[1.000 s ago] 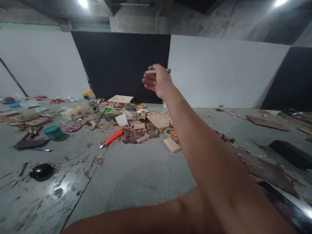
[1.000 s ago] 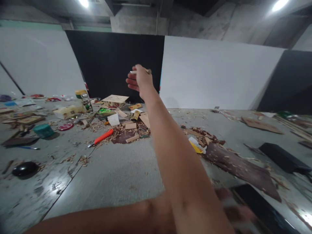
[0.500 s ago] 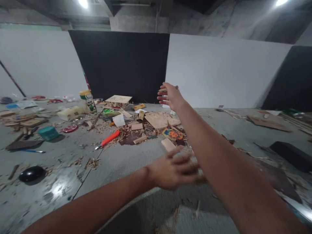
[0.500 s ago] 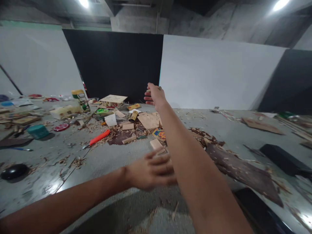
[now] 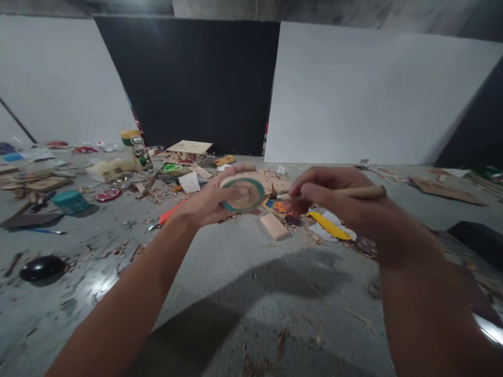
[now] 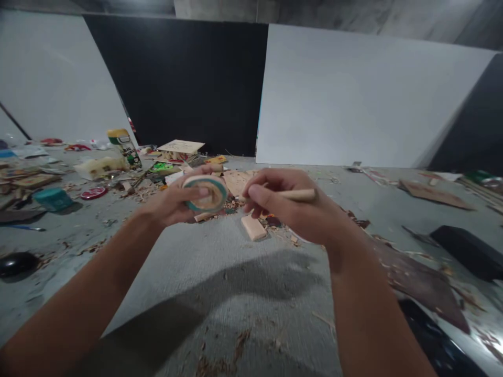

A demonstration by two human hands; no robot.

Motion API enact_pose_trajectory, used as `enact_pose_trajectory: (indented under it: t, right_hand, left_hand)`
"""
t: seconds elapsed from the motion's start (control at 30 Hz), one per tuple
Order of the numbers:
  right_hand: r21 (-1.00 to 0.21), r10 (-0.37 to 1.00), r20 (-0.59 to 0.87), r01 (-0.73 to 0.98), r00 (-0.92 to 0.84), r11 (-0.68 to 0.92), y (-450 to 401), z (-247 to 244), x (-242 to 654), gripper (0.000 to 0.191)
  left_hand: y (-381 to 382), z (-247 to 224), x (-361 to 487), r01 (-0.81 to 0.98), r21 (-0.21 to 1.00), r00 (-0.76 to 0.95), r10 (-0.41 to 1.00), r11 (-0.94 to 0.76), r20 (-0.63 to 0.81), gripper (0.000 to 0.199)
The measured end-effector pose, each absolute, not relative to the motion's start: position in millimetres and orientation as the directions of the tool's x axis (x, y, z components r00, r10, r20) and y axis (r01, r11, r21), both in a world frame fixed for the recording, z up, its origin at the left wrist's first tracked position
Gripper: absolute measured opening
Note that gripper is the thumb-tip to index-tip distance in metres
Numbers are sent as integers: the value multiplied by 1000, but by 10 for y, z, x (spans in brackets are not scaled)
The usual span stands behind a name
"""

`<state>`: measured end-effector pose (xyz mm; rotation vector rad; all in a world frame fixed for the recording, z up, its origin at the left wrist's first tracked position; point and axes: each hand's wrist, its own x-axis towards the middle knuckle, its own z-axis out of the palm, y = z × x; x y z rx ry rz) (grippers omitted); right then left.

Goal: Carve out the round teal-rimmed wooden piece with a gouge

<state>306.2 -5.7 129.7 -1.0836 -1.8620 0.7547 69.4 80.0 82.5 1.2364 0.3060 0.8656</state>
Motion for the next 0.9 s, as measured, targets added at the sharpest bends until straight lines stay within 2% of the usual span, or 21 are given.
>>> enact_pose_trajectory:
  t: [0.1, 0.2, 0.37, 0.53, 0.7, 0.83, 0.9]
  right_hand:
    - [-725, 851, 425, 447, -309, 524, -169, 1199, 3011, 14]
    - [-600, 816, 468, 556, -339, 575, -215, 1105, 2916, 13]
    - [-441, 758, 555, 652, -342, 617, -174, 967, 2786, 17]
    - [-318, 667, 645, 663, -373, 678, -113, 899, 2787, 22]
    - [-339, 661, 649, 634, -377, 695, -140, 900, 2782, 17]
    - [-410, 642, 715, 578, -276, 706, -161, 889, 2715, 21]
    - [-397, 626, 733, 580, -265, 711, -156, 878, 2683, 22]
  left_hand:
    - [709, 806, 797, -329, 941, 694, 696, 77, 186, 42]
    - [692, 743, 851, -325, 946, 582, 787, -4, 204, 28]
    - [689, 706, 825, -344, 939, 503, 844, -4, 188, 33]
    - [693, 740, 729, -361, 933, 566, 796, 6, 214, 56]
    - [735, 727, 672, -334, 940, 635, 721, -66, 276, 57]
    - [757, 709, 685, -354, 935, 646, 715, -28, 267, 61]
    - [748, 708, 703, -365, 931, 661, 705, 1, 259, 64]
